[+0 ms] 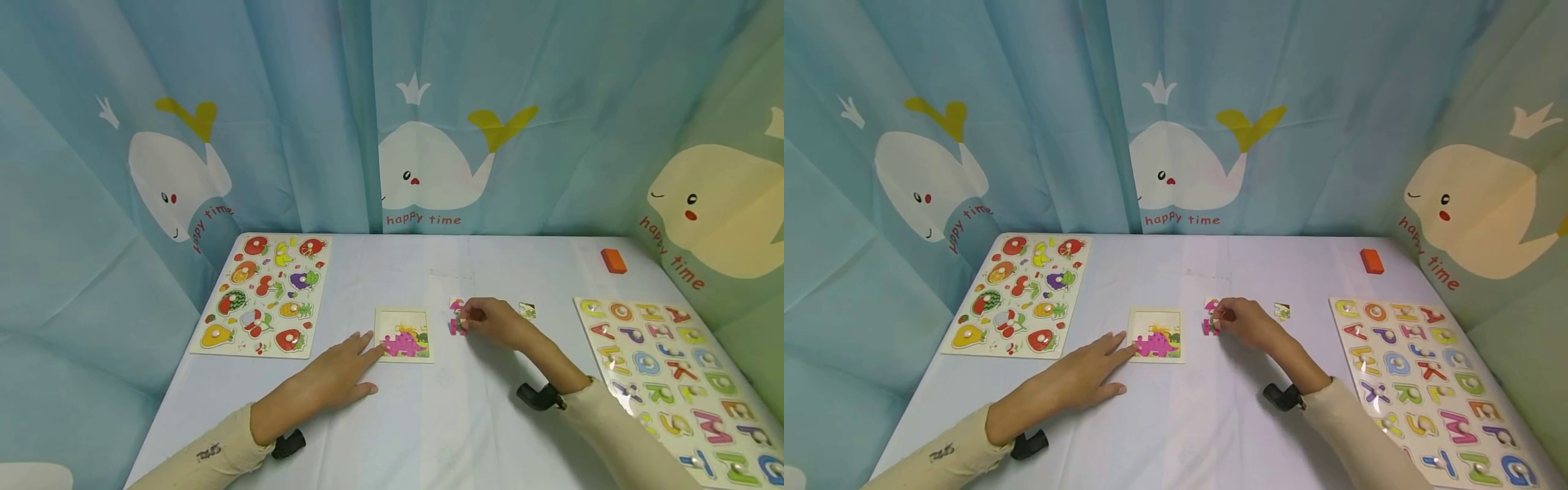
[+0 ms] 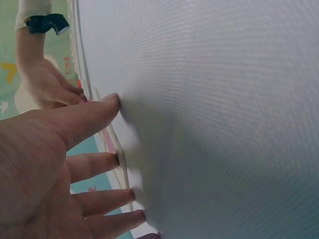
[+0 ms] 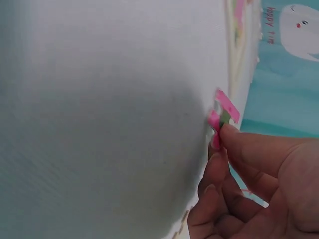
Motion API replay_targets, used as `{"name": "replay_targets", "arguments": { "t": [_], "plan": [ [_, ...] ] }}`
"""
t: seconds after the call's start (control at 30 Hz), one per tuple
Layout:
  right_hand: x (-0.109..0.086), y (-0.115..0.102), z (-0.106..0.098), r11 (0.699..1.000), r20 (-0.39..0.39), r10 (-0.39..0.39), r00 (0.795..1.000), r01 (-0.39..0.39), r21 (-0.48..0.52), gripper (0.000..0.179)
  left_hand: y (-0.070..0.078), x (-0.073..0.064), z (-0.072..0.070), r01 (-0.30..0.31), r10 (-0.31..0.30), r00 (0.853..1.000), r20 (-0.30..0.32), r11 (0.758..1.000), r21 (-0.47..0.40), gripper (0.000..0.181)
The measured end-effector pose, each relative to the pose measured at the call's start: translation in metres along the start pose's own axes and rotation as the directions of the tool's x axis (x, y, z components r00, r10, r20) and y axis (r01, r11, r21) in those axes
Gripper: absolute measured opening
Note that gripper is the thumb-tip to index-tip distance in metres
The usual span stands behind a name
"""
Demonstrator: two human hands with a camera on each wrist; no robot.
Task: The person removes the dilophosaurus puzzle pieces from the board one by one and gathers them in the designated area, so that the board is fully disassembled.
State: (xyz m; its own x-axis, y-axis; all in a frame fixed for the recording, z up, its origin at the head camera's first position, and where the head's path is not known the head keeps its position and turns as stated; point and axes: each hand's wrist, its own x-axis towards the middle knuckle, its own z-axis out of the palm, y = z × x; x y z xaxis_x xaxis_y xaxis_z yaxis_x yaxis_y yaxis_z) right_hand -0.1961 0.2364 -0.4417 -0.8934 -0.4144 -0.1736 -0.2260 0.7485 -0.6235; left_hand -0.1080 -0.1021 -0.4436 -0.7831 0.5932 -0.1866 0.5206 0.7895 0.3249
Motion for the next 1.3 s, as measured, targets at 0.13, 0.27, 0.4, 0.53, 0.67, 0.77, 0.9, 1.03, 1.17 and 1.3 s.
{"name": "replay_targets", "arguments": {
  "t": [0.13, 0.27, 0.4, 0.53, 0.67, 0.77, 0.9, 1.03, 1.17, 1.3],
  "plan": [
    [0.001, -0.003, 0.008, 0.999, -0.037, 0.036, 0.999, -0.037, -0.038, 0.005, 0.000, 0.000, 0.000, 0.003, -0.003, 1.000, 0.002, 1.000, 0.003, 0.068],
    [0.001, -0.005, 0.014, 0.998, -0.060, 0.047, 0.997, -0.050, -0.037, 0.003, 0.001, 0.000, 0.000, 0.008, -0.008, 1.000, 0.006, 1.000, 0.009, 0.069],
    [0.001, -0.008, 0.017, 0.997, -0.090, 0.050, 0.995, -0.054, -0.051, 0.004, 0.000, 0.000, 0.001, 0.011, -0.011, 1.000, 0.006, 1.000, 0.013, 0.069],
    [0.001, -0.011, 0.018, 0.995, -0.117, 0.040, 0.992, -0.050, -0.081, 0.009, 0.000, 0.000, 0.001, 0.006, -0.006, 1.000, 0.000, 1.000, 0.015, 0.069],
    [0.004, -0.018, 0.019, 0.996, -0.124, 0.026, 0.992, -0.036, -0.080, 0.015, -0.001, 0.000, 0.001, 0.003, -0.003, 1.000, 0.002, 1.000, 0.011, 0.069],
    [0.009, -0.027, 0.022, 0.998, -0.113, 0.010, 0.994, -0.016, -0.055, 0.017, -0.001, 0.000, 0.001, 0.005, -0.005, 1.000, 0.006, 1.000, 0.006, 0.069],
    [0.016, -0.041, 0.028, 1.000, -0.079, -0.018, 0.997, 0.016, -0.024, 0.017, -0.001, 0.000, 0.000, 0.011, -0.011, 1.000, 0.010, 1.000, 0.000, 0.070],
    [0.020, -0.052, 0.036, 0.998, -0.036, -0.063, 0.997, 0.063, 0.014, 0.019, 0.000, 0.000, -0.001, 0.015, -0.015, 1.000, 0.019, 1.000, 0.006, 0.069],
    [0.023, -0.063, 0.045, 0.994, -0.009, -0.090, 0.996, 0.091, 0.054, 0.022, 0.000, 0.000, 0.000, 0.018, -0.018, 1.000, 0.024, 1.000, 0.012, 0.069],
    [0.027, -0.068, 0.055, 0.994, 0.014, -0.074, 0.997, 0.073, 0.077, 0.024, 0.000, 0.000, 0.000, 0.020, -0.021, 0.999, 0.026, 1.000, 0.012, 0.069]
  ]
}}
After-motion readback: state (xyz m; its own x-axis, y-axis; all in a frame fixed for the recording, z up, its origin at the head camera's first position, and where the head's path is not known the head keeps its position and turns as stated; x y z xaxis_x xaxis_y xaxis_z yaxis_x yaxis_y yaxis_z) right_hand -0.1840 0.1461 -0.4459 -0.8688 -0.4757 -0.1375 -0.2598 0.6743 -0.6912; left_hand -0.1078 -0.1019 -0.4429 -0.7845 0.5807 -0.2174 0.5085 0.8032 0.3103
